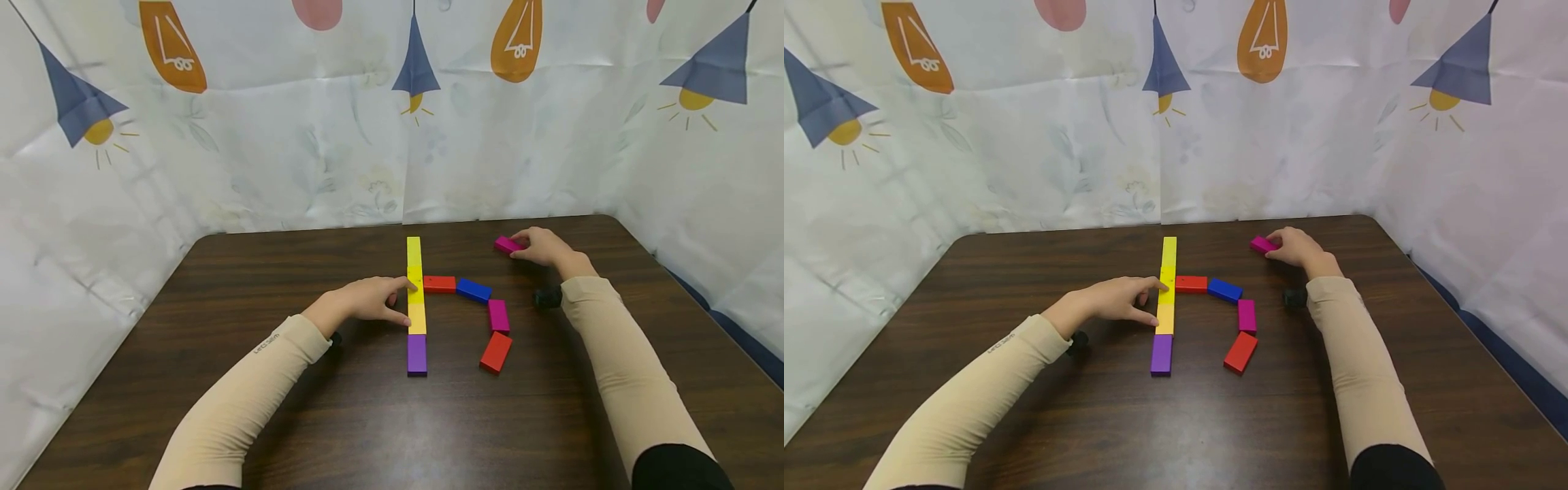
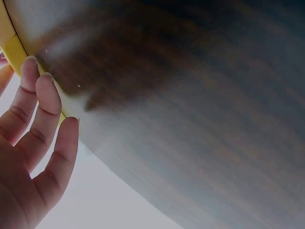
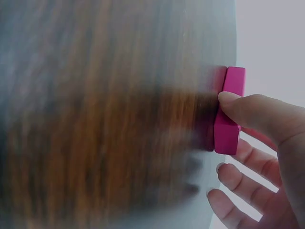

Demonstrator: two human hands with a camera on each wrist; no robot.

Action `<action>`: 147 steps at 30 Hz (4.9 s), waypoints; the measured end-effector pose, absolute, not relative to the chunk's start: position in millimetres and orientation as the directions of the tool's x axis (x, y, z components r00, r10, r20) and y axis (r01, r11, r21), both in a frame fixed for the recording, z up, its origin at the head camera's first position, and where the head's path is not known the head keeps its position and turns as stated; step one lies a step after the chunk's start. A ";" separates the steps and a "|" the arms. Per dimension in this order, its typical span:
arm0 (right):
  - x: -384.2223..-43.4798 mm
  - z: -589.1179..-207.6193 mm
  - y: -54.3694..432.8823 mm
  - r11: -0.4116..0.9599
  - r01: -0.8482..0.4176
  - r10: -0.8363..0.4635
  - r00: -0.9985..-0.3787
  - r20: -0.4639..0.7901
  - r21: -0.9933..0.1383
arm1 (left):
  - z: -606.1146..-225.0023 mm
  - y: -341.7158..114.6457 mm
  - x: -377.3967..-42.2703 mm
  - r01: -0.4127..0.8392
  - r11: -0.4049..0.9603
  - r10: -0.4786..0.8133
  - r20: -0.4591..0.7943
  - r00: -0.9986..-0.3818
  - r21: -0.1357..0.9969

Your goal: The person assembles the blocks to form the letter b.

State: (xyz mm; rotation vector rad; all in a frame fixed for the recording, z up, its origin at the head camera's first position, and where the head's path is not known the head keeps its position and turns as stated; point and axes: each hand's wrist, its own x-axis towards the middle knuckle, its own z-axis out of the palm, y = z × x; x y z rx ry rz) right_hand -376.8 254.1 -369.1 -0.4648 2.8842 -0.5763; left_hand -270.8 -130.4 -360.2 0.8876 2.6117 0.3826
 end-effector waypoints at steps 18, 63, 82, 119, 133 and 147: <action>-359.4 -367.1 268.0 0.865 -0.318 -0.366 -0.929 -0.054 -0.387 | -359.3 -130.1 -269.7 0.521 0.769 0.622 -0.249 -0.742 0.370; -286.7 -343.1 260.5 0.725 -0.550 -0.566 -0.819 0.095 -0.414 | -358.6 -129.7 -268.0 0.522 0.765 0.625 -0.240 -0.743 0.377; -252.5 -335.5 238.4 0.648 -0.650 -0.655 -0.741 0.145 -0.397 | -358.5 -129.6 -267.8 0.526 0.767 0.625 -0.239 -0.743 0.368; -209.0 -343.2 195.6 0.505 -0.791 -0.812 -0.571 0.122 -0.345 | -360.8 -130.5 -270.5 0.528 0.769 0.624 -0.242 -0.743 0.361; -192.6 -350.0 180.9 0.441 -0.844 -0.862 -0.493 0.119 -0.305 | -362.0 -130.7 -272.7 0.548 0.753 0.641 -0.218 -0.736 0.364; -179.2 -364.3 168.5 0.350 -0.913 -0.917 -0.379 0.123 -0.208 | -358.0 -129.0 -268.2 0.531 0.765 0.628 -0.239 -0.741 0.365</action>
